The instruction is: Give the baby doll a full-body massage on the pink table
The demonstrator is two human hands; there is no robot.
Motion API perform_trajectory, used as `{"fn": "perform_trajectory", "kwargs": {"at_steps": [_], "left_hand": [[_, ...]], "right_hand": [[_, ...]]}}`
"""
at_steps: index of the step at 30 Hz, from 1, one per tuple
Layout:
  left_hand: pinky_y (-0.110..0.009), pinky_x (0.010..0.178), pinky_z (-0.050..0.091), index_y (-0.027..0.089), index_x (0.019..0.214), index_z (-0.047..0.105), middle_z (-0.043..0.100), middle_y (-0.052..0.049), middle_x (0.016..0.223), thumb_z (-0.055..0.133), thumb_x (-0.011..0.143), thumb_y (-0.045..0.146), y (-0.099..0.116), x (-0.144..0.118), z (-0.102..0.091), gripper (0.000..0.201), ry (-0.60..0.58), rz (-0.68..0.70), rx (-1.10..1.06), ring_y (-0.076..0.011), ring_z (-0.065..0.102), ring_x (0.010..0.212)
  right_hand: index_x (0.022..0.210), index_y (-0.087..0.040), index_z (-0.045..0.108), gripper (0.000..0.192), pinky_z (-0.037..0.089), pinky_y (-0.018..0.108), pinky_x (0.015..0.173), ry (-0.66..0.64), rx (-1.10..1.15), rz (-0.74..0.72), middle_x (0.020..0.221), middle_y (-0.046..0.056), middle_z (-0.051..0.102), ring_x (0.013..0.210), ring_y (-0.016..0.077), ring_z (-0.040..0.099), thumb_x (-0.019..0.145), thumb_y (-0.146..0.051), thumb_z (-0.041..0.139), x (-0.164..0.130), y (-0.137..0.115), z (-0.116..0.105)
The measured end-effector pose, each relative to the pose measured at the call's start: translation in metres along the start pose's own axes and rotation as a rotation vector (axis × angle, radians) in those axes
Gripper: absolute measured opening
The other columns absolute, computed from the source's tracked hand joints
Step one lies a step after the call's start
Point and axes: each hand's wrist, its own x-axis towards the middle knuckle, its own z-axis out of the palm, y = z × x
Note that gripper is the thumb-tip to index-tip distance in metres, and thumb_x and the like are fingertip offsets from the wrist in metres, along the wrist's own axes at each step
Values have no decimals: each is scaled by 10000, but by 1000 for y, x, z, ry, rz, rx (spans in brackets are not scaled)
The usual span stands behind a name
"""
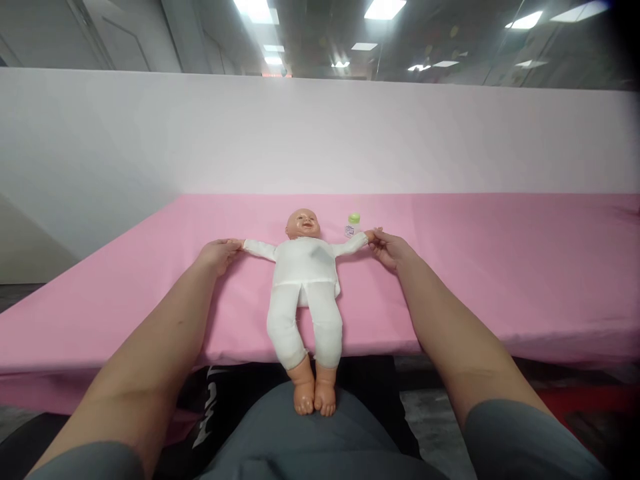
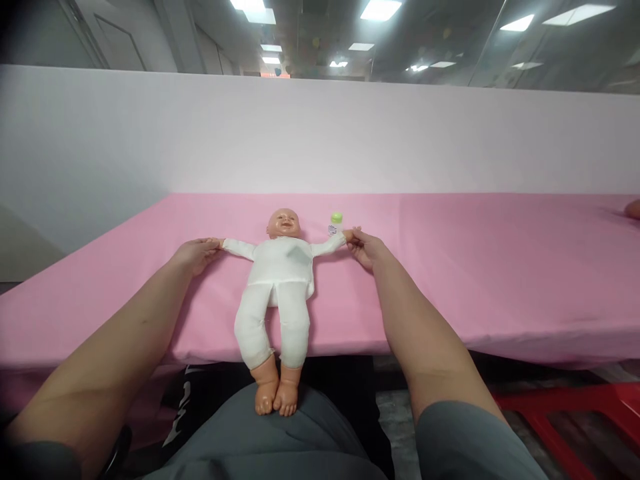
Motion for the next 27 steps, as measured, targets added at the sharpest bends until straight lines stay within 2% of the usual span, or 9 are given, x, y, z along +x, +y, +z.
{"fn": "perform_trajectory", "kwargs": {"at_steps": [3, 5, 7, 9, 12, 18, 24, 27], "left_hand": [[-312, 865, 635, 92, 865, 721, 767, -168, 954, 800, 725, 81, 0, -2, 3, 161, 28, 0, -50, -232, 764, 919], [-303, 796, 640, 100, 872, 704, 757, -158, 911, 763, 758, 67, 0, -3, 5, 133, 54, 5, -61, -220, 760, 870], [-286, 677, 626, 126, 890, 679, 733, -117, 838, 747, 773, 77, 0, -3, 7, 144, 85, 11, -51, -195, 737, 756], [-245, 546, 564, 153, 903, 658, 691, -62, 766, 746, 774, 98, 0, -1, 8, 166, 124, 25, -14, -149, 666, 612], [-203, 430, 451, 160, 894, 657, 643, -28, 715, 744, 762, 115, 0, 3, 7, 164, 174, 19, 58, -102, 548, 493], [-202, 472, 496, 129, 810, 648, 623, -42, 667, 678, 759, 38, 4, 2, 10, 109, 176, -28, -35, -97, 542, 501], [-213, 446, 506, 113, 792, 652, 625, -62, 653, 667, 714, 12, 2, 4, 11, 129, 183, -14, -51, -118, 563, 503], [-227, 446, 529, 110, 810, 656, 638, -76, 662, 667, 701, 5, 1, 13, 13, 151, 246, -73, -42, -131, 577, 500]], "right_hand": [[924, -221, 708, 79, 654, 230, 733, -16, 120, 56, 898, 45, 727, 818, 154, 687, 909, -246, 781, 3, 4, 2], [931, -220, 721, 73, 630, 216, 624, -5, 95, 89, 870, 35, 718, 728, 137, 654, 898, -237, 784, 2, 4, 3], [951, -213, 739, 107, 554, 188, 495, 24, 49, 126, 842, 20, 707, 613, 101, 582, 861, -207, 796, 2, 3, 2], [973, -207, 752, 163, 481, 176, 426, 62, 16, 159, 815, 10, 695, 548, 77, 522, 820, -167, 793, 3, 1, 1], [942, -192, 749, 186, 446, 172, 409, 106, -5, 176, 768, 5, 673, 535, 71, 511, 772, -121, 773, 4, -1, -1], [926, -184, 734, 267, 463, 140, 439, -8, -4, 148, 843, 15, 707, 606, 73, 577, 715, -23, 759, 4, 1, -4], [945, -215, 743, 155, 480, 107, 443, 22, 87, 111, 859, -14, 698, 577, 48, 539, 817, -169, 817, 4, 2, -7], [964, -212, 750, 175, 469, 102, 432, 7, 53, 86, 844, -15, 691, 550, 41, 511, 811, -181, 831, 6, 4, -9]]}}
